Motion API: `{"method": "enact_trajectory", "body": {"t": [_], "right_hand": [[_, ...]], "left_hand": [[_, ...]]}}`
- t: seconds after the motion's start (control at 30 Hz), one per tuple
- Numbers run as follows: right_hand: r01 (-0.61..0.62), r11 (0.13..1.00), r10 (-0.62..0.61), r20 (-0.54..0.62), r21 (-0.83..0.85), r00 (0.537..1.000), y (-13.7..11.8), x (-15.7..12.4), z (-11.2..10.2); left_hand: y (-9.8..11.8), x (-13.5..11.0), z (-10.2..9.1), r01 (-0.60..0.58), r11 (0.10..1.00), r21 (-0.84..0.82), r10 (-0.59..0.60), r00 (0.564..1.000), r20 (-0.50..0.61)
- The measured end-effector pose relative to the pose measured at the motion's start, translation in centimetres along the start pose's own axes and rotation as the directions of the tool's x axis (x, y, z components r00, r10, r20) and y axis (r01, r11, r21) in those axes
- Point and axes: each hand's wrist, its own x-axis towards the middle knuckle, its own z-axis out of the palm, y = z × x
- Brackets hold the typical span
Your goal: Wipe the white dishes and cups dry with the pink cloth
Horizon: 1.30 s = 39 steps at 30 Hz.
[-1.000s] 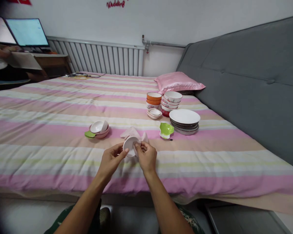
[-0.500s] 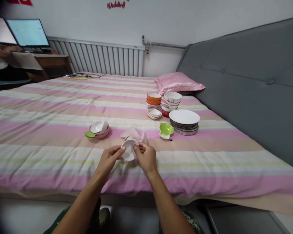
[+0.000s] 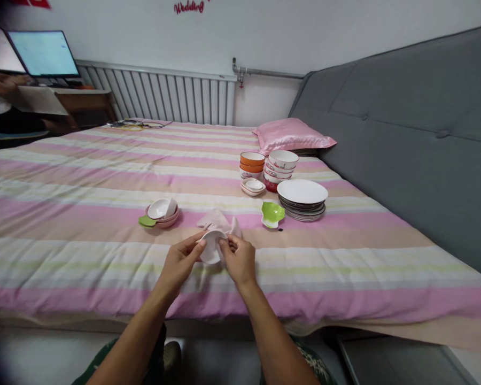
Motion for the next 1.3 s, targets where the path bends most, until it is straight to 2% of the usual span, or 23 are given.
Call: {"method": "enact_trajectory", "body": {"t": [0.13,0.27,0.63,0.8,0.93,1.07,1.17,1.3], "right_hand": [[0.015,0.999,-0.014,0.018,-0.029,1.000,0.2,-0.1,-0.1],[0.012,0.998,-0.010,0.026,-0.058,1.000,0.3,-0.3,-0.1],[0.103,0.983,-0.079,0.155,-0.150,0.985,0.0,-0.6,-0.3],[0.095,0.985,-0.072,0.155,-0.145,0.985,-0.5,-0.7,-0.2],[0.011,1.000,-0.009,0.078,-0.019,0.997,-0.2,-0.4,0.0],[-0.135,0.969,0.149,-0.057,0.207,0.987,0.5,0.1,0.3],[-0.213,0.913,0.250,-0.066,0.348,0.966,0.8,0.3,0.5],[-0.215,0.898,0.269,-0.090,0.384,0.959,0.8,0.3,0.5]], "left_hand": [[-0.3,0.1,-0.5,-0.070,0.988,0.136,0.063,0.997,0.052],[-0.1,0.1,-0.7,-0.106,0.975,0.193,0.086,0.991,0.107],[0.1,0.1,-1.6,-0.076,0.951,0.300,0.023,0.985,0.174],[0.0,0.1,-1.3,-0.035,0.964,0.262,-0.001,0.991,0.136],[0.7,-0.2,-0.4,-0.004,0.993,0.120,-0.008,0.995,0.096],[0.9,-0.3,0.6,0.047,0.998,0.052,-0.050,0.997,0.053],[0.5,-0.1,1.0,0.018,1.000,-0.022,-0.017,0.997,0.073],[-0.2,0.1,1.2,-0.022,0.999,-0.049,0.027,0.995,0.096]]}}
